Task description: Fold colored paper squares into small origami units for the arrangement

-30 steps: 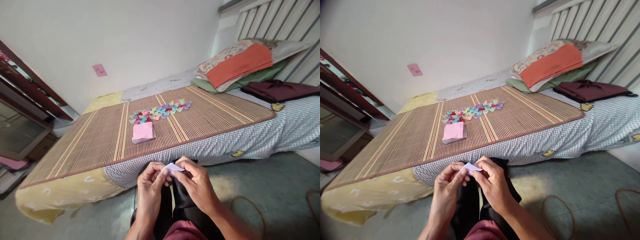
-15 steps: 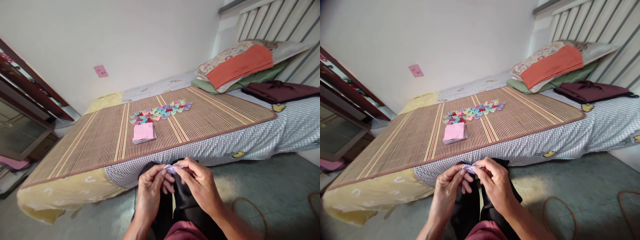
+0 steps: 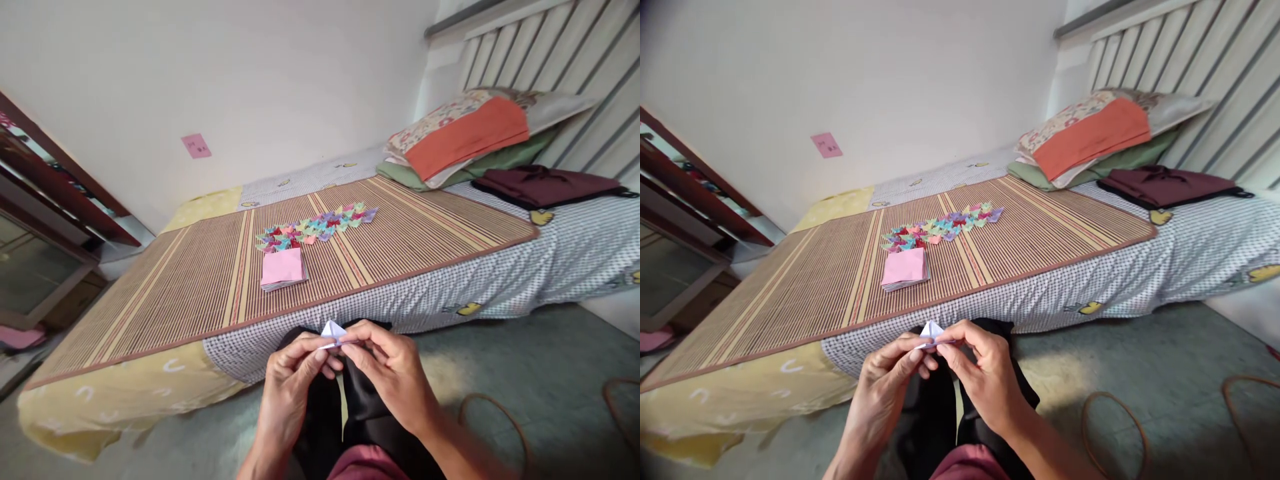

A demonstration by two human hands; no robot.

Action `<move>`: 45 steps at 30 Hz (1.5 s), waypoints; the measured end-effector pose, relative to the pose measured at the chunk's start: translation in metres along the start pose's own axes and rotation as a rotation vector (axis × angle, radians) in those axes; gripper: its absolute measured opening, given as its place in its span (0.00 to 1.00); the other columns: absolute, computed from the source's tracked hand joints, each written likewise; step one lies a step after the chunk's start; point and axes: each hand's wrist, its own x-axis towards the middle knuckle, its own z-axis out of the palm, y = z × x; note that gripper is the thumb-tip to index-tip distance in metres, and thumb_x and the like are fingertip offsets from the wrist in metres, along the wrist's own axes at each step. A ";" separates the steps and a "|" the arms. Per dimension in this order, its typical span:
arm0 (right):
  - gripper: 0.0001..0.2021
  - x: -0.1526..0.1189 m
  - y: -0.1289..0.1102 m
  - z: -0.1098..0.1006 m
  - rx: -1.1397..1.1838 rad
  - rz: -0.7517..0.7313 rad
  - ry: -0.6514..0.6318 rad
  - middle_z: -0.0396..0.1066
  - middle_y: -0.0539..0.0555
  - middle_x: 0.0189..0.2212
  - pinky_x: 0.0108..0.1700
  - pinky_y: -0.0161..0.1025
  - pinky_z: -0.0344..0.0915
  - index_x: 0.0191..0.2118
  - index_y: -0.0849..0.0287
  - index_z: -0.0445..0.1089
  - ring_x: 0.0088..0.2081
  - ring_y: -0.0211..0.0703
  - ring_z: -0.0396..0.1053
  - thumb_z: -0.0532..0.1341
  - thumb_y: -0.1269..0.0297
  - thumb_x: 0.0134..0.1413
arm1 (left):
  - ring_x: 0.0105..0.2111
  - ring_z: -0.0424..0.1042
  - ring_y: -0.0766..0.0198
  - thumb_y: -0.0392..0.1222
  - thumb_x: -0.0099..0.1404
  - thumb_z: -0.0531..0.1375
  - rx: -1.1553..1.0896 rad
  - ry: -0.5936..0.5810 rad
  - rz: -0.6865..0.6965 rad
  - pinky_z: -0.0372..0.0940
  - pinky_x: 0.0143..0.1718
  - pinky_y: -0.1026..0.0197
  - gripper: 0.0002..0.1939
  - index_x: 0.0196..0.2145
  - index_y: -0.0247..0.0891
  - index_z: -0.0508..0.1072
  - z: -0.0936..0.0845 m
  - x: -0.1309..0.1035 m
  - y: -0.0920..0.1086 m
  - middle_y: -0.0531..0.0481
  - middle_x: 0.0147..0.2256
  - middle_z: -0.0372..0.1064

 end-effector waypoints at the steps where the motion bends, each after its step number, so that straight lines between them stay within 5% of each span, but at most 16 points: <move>1: 0.05 0.000 -0.001 0.000 -0.010 -0.003 -0.004 0.79 0.52 0.34 0.39 0.35 0.72 0.38 0.56 0.78 0.36 0.43 0.78 0.64 0.67 0.68 | 0.32 0.77 0.62 0.43 0.66 0.70 0.034 -0.007 0.023 0.72 0.34 0.63 0.07 0.39 0.39 0.88 -0.001 0.000 0.001 0.46 0.33 0.77; 6: 0.09 -0.001 -0.004 0.004 -0.047 -0.063 -0.001 0.76 0.54 0.34 0.40 0.37 0.71 0.36 0.57 0.77 0.37 0.44 0.76 0.62 0.66 0.70 | 0.31 0.74 0.61 0.44 0.68 0.69 0.206 0.048 0.131 0.71 0.34 0.63 0.08 0.38 0.40 0.88 0.002 -0.003 0.007 0.46 0.32 0.77; 12: 0.11 -0.002 -0.005 0.010 -0.061 -0.105 0.012 0.74 0.54 0.34 0.40 0.38 0.70 0.34 0.56 0.74 0.37 0.45 0.74 0.61 0.66 0.71 | 0.29 0.77 0.62 0.43 0.67 0.69 0.341 0.261 0.224 0.74 0.34 0.63 0.13 0.49 0.47 0.86 0.006 -0.009 -0.001 0.48 0.37 0.82; 18: 0.10 -0.003 -0.008 0.014 -0.045 -0.096 0.044 0.73 0.53 0.33 0.40 0.38 0.71 0.33 0.56 0.73 0.36 0.43 0.74 0.61 0.67 0.71 | 0.29 0.77 0.61 0.39 0.69 0.66 0.475 0.239 0.361 0.73 0.35 0.63 0.11 0.46 0.48 0.88 0.008 -0.011 -0.002 0.48 0.34 0.81; 24: 0.10 -0.003 -0.007 0.016 -0.047 -0.079 0.072 0.74 0.53 0.32 0.39 0.38 0.71 0.34 0.55 0.73 0.35 0.44 0.74 0.62 0.65 0.71 | 0.31 0.75 0.62 0.42 0.68 0.68 0.280 0.209 0.226 0.72 0.36 0.65 0.09 0.44 0.45 0.88 0.014 -0.010 0.002 0.48 0.33 0.79; 30: 0.11 -0.005 -0.006 0.016 -0.118 -0.122 0.104 0.73 0.54 0.35 0.41 0.39 0.71 0.32 0.56 0.75 0.38 0.45 0.74 0.62 0.65 0.70 | 0.29 0.76 0.62 0.47 0.60 0.74 0.124 0.306 0.113 0.75 0.34 0.64 0.13 0.43 0.43 0.88 0.018 -0.010 -0.002 0.48 0.30 0.81; 45: 0.11 -0.007 -0.004 0.019 -0.024 -0.051 0.073 0.74 0.52 0.31 0.40 0.38 0.70 0.33 0.55 0.72 0.35 0.43 0.75 0.62 0.65 0.71 | 0.28 0.76 0.65 0.43 0.64 0.72 0.156 0.293 0.171 0.73 0.33 0.67 0.09 0.42 0.44 0.88 0.018 -0.012 -0.006 0.50 0.30 0.78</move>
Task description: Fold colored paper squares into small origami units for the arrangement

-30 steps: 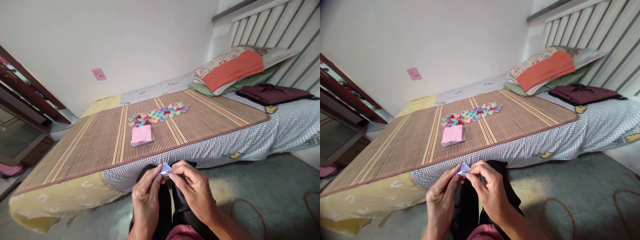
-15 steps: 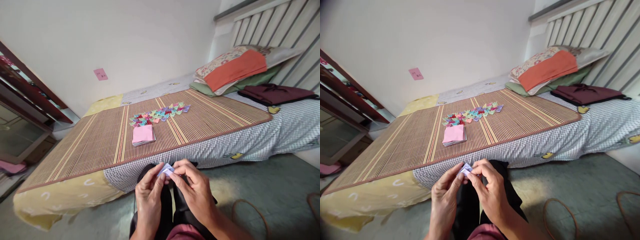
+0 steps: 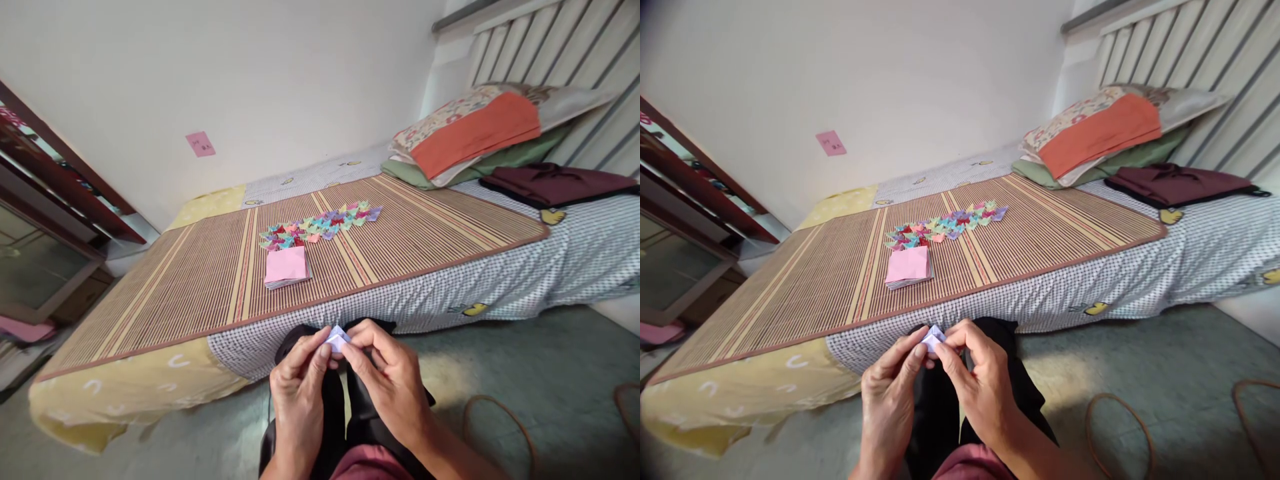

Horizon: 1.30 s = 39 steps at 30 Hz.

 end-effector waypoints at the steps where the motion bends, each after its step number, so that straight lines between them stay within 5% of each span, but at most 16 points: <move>1: 0.11 0.000 0.001 0.000 0.001 0.006 0.001 0.74 0.52 0.31 0.39 0.37 0.70 0.33 0.55 0.72 0.35 0.43 0.75 0.62 0.65 0.71 | 0.28 0.76 0.65 0.43 0.64 0.72 -0.003 -0.002 -0.002 0.73 0.33 0.67 0.09 0.42 0.44 0.88 0.000 0.000 0.000 0.50 0.30 0.78; 15: 0.11 -0.004 0.005 0.000 -0.044 0.024 0.025 0.71 0.49 0.27 0.33 0.35 0.69 0.32 0.55 0.66 0.29 0.40 0.71 0.62 0.65 0.70 | 0.27 0.77 0.65 0.42 0.62 0.73 -0.056 -0.003 -0.048 0.74 0.30 0.67 0.08 0.39 0.41 0.88 0.000 -0.003 -0.002 0.49 0.27 0.80; 21: 0.10 0.004 0.000 0.002 -0.025 -0.033 0.024 0.74 0.53 0.34 0.40 0.36 0.73 0.32 0.56 0.69 0.36 0.42 0.75 0.63 0.67 0.68 | 0.26 0.76 0.64 0.45 0.59 0.75 -0.064 0.036 -0.052 0.74 0.29 0.66 0.09 0.35 0.38 0.87 0.001 0.000 0.001 0.49 0.26 0.79; 27: 0.04 0.002 0.006 0.003 -0.060 -0.011 0.088 0.77 0.50 0.33 0.38 0.35 0.74 0.46 0.55 0.74 0.34 0.41 0.78 0.65 0.67 0.67 | 0.25 0.75 0.63 0.46 0.60 0.74 -0.031 0.029 -0.065 0.72 0.28 0.66 0.09 0.33 0.37 0.86 0.002 0.001 0.000 0.49 0.25 0.78; 32: 0.05 0.003 0.007 0.000 -0.154 -0.039 -0.049 0.79 0.52 0.35 0.40 0.35 0.74 0.46 0.56 0.75 0.36 0.42 0.78 0.62 0.69 0.70 | 0.25 0.72 0.65 0.48 0.62 0.73 0.034 0.016 -0.068 0.69 0.27 0.67 0.12 0.31 0.36 0.85 -0.002 0.001 -0.003 0.49 0.25 0.77; 39: 0.10 0.005 0.013 0.000 -0.466 -0.346 -0.050 0.73 0.52 0.32 0.40 0.40 0.65 0.39 0.56 0.69 0.34 0.44 0.71 0.55 0.73 0.73 | 0.24 0.70 0.67 0.51 0.62 0.73 0.080 0.006 -0.124 0.66 0.26 0.68 0.14 0.30 0.36 0.83 -0.004 0.002 -0.007 0.51 0.23 0.75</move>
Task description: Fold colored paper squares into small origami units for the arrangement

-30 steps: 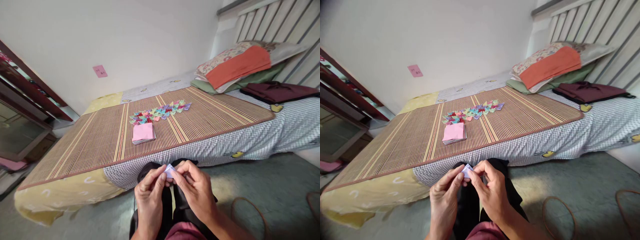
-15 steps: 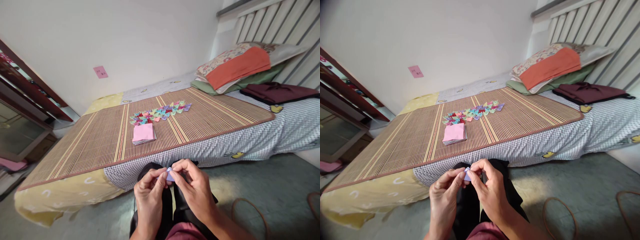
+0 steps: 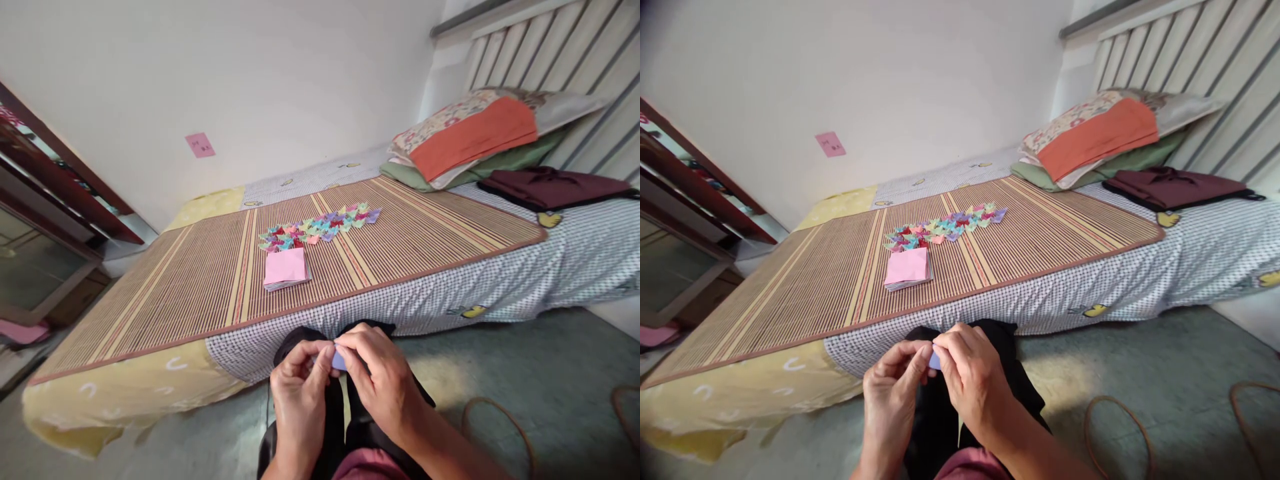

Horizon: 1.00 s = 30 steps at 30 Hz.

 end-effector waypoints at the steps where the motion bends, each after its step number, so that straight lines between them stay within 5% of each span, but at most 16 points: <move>1: 0.10 -0.001 0.001 0.000 -0.027 -0.018 0.006 0.72 0.52 0.31 0.39 0.41 0.64 0.38 0.56 0.68 0.33 0.44 0.70 0.55 0.74 0.73 | 0.24 0.70 0.67 0.51 0.61 0.73 -0.004 -0.005 -0.011 0.66 0.27 0.68 0.14 0.30 0.36 0.83 0.001 0.000 0.001 0.51 0.23 0.75; 5: 0.11 0.001 0.002 -0.004 0.129 0.167 -0.044 0.68 0.50 0.29 0.35 0.37 0.64 0.35 0.56 0.66 0.31 0.41 0.68 0.53 0.70 0.74 | 0.31 0.75 0.63 0.49 0.56 0.76 -0.083 -0.122 -0.096 0.70 0.34 0.66 0.15 0.35 0.37 0.84 0.002 -0.001 0.005 0.48 0.31 0.81; 10: 0.15 0.008 0.002 -0.015 0.412 0.455 -0.193 0.65 0.48 0.26 0.31 0.34 0.61 0.33 0.57 0.67 0.28 0.38 0.64 0.55 0.58 0.74 | 0.23 0.70 0.68 0.51 0.56 0.77 -0.077 -0.225 -0.172 0.62 0.27 0.68 0.18 0.26 0.35 0.79 0.001 0.000 0.003 0.49 0.21 0.77; 21: 0.18 0.009 0.005 -0.020 0.602 0.510 -0.368 0.63 0.47 0.25 0.28 0.33 0.58 0.32 0.57 0.66 0.26 0.37 0.62 0.58 0.52 0.72 | 0.20 0.68 0.66 0.58 0.63 0.70 -0.055 -0.393 -0.238 0.56 0.25 0.65 0.23 0.23 0.36 0.74 -0.004 0.005 0.000 0.48 0.19 0.75; 30: 0.21 0.011 0.009 -0.022 0.608 0.583 -0.377 0.63 0.46 0.23 0.29 0.34 0.57 0.29 0.58 0.68 0.26 0.36 0.60 0.61 0.48 0.70 | 0.25 0.66 0.66 0.54 0.67 0.68 0.033 -0.135 -0.011 0.62 0.30 0.65 0.21 0.24 0.37 0.74 -0.004 0.002 -0.001 0.52 0.22 0.71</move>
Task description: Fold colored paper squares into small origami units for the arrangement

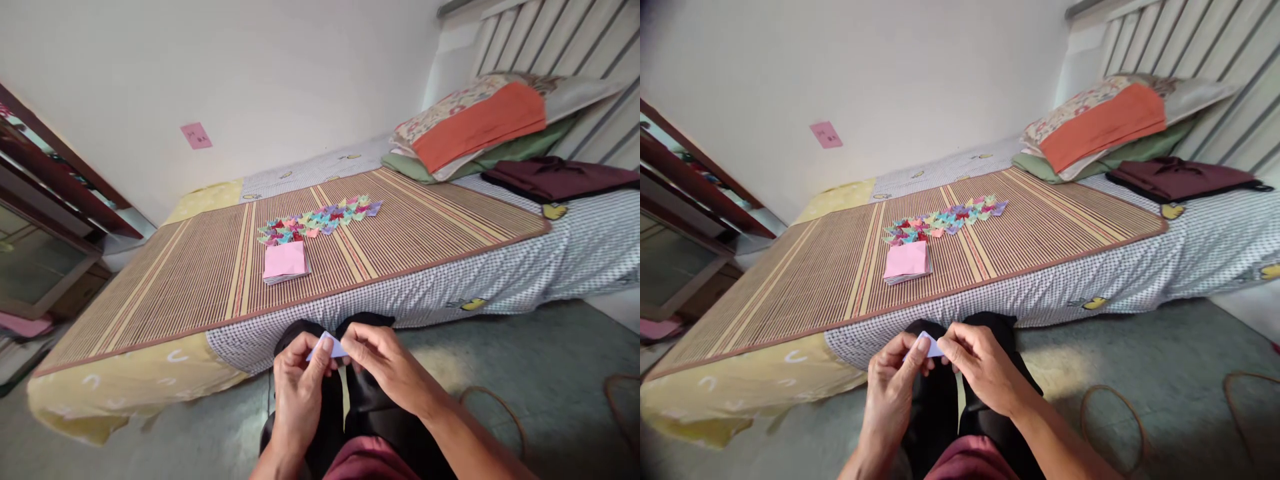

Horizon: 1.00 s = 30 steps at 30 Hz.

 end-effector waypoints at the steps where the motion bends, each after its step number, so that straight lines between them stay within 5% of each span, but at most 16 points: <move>1: 0.21 0.000 0.001 0.000 0.001 -0.004 -0.010 0.64 0.46 0.23 0.29 0.34 0.58 0.29 0.58 0.68 0.26 0.36 0.61 0.61 0.48 0.70 | 0.25 0.66 0.66 0.54 0.67 0.68 -0.008 0.020 0.007 0.62 0.30 0.65 0.21 0.24 0.38 0.74 0.000 0.000 0.000 0.53 0.22 0.71; 10: 0.18 -0.004 -0.001 0.005 -0.084 -0.093 0.033 0.61 0.46 0.24 0.28 0.33 0.56 0.30 0.57 0.66 0.27 0.36 0.58 0.58 0.53 0.73 | 0.23 0.62 0.67 0.54 0.68 0.67 -0.077 0.041 -0.056 0.60 0.29 0.64 0.23 0.22 0.38 0.69 0.003 0.001 0.000 0.54 0.20 0.66; 14: 0.15 -0.003 -0.004 0.009 0.009 -0.098 0.020 0.71 0.49 0.28 0.33 0.34 0.65 0.36 0.58 0.72 0.29 0.39 0.68 0.61 0.53 0.72 | 0.24 0.62 0.66 0.55 0.67 0.67 0.012 0.045 -0.013 0.60 0.29 0.64 0.23 0.22 0.38 0.70 0.008 0.000 0.001 0.54 0.20 0.65; 23: 0.17 0.002 0.013 0.001 0.040 -0.067 0.132 0.69 0.48 0.27 0.33 0.34 0.64 0.34 0.58 0.71 0.29 0.39 0.67 0.61 0.51 0.70 | 0.26 0.70 0.64 0.56 0.68 0.66 0.047 -0.189 -0.070 0.62 0.29 0.64 0.20 0.30 0.36 0.79 0.001 -0.001 0.003 0.47 0.27 0.77; 30: 0.16 0.002 0.012 -0.008 -0.006 -0.089 0.128 0.69 0.49 0.27 0.33 0.35 0.65 0.35 0.58 0.72 0.30 0.40 0.67 0.60 0.52 0.70 | 0.25 0.71 0.63 0.58 0.70 0.64 0.063 -0.193 -0.082 0.63 0.29 0.64 0.21 0.30 0.36 0.78 0.004 -0.002 0.009 0.45 0.28 0.79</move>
